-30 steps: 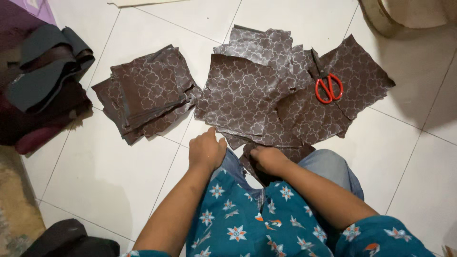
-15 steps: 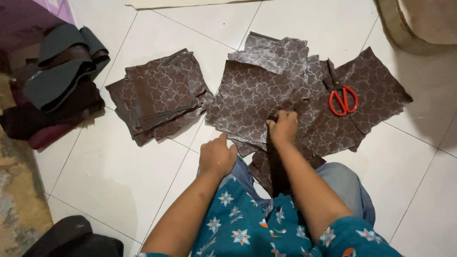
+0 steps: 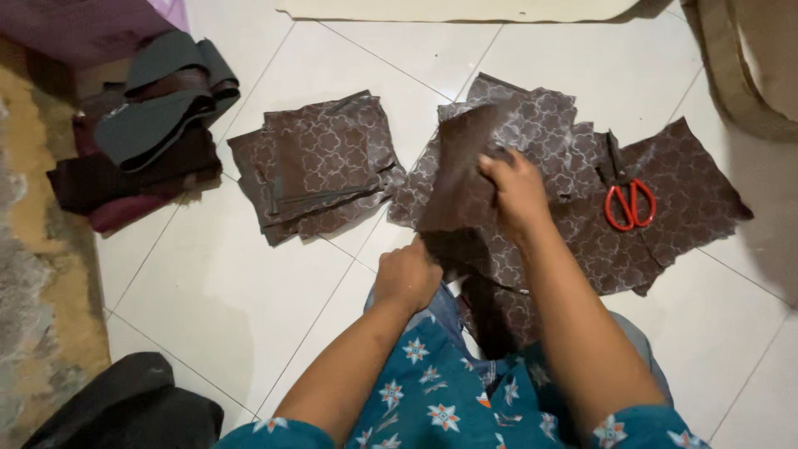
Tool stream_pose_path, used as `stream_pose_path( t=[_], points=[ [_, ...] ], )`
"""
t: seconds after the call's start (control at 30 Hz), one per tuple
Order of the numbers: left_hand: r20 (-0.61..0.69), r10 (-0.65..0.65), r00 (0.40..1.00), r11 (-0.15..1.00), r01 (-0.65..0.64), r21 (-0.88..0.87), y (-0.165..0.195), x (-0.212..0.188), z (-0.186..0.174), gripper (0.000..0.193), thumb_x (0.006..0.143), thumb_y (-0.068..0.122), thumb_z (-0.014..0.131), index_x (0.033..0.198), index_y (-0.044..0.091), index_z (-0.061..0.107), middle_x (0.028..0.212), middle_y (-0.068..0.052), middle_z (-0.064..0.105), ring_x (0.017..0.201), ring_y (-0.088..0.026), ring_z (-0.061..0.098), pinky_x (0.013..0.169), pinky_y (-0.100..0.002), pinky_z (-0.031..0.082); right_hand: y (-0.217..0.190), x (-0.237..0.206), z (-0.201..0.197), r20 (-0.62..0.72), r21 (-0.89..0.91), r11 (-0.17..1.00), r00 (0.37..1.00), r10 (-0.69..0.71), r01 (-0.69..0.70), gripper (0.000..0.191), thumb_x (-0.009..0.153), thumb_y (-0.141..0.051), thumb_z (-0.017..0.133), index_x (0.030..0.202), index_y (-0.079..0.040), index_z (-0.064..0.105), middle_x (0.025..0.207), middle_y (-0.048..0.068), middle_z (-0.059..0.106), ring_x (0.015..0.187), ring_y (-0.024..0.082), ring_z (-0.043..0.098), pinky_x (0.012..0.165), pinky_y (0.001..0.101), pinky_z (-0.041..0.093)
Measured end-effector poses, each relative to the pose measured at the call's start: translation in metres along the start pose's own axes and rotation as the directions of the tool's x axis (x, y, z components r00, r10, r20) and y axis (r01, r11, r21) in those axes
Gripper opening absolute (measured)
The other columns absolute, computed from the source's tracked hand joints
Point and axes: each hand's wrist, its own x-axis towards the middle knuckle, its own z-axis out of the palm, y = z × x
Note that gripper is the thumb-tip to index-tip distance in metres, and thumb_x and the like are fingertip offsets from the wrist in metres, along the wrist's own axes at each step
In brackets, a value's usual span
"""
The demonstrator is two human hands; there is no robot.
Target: The person sits on the floor and uses red-handled scissors to trim the edges of multiple brown patterned fabric pieces. They stack the cut pieces into a pile and later handle pink and white paper patterns on a nearby table.
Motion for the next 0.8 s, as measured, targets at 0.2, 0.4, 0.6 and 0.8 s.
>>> stream_pose_path(
  t=[0.2,0.4,0.6,0.8],
  points=[
    [-0.003,-0.089,0.996,0.992,0.088,-0.094,0.004,-0.006,-0.016,0.040,0.085,0.029,0.065,0.118,0.005,0.065,0.110,-0.021,0.070,0.105,-0.041,0.065,0.092,-0.048,0.051,-0.076,0.003,0.115,0.312,0.070,0.988,0.938,-0.151,0.136,0.030,0.093,-0.026,0.070,0.113,-0.004,0.069,0.087,0.001,0.067,0.075,0.010,0.062,0.065,0.0244,0.052],
    [0.301,0.029,0.953,0.959,-0.112,0.260,0.005,0.010,-0.024,0.039,0.099,0.032,0.055,0.125,0.005,0.065,0.117,-0.020,0.072,0.110,-0.035,0.070,0.097,-0.045,0.053,-0.036,0.015,0.178,0.116,0.202,0.979,0.993,0.010,-0.033,0.033,0.092,-0.026,0.072,0.115,-0.003,0.069,0.079,0.001,0.062,0.056,0.010,0.054,0.048,0.0238,0.046],
    [0.242,0.016,0.970,0.984,-0.058,0.167,-0.009,0.018,-0.008,0.037,0.097,0.031,0.057,0.123,0.005,0.065,0.115,-0.020,0.072,0.110,-0.036,0.068,0.100,-0.046,0.050,0.063,0.018,0.228,0.243,0.255,0.781,0.820,0.518,-0.569,0.045,0.096,-0.024,0.065,0.129,0.001,0.048,0.101,0.023,0.072,0.069,0.026,0.072,0.060,0.0339,0.062],
    [0.170,0.053,0.984,0.991,-0.072,0.110,-0.020,0.026,0.005,0.036,0.095,0.030,0.060,0.121,0.006,0.065,0.113,-0.020,0.072,0.110,-0.037,0.066,0.103,-0.048,0.048,0.121,0.039,0.195,0.429,-0.461,0.859,0.793,0.433,-0.220,0.043,0.099,-0.038,0.064,0.111,0.003,0.071,0.105,0.019,0.078,0.076,0.023,0.075,0.064,0.0363,0.062]
  ],
)
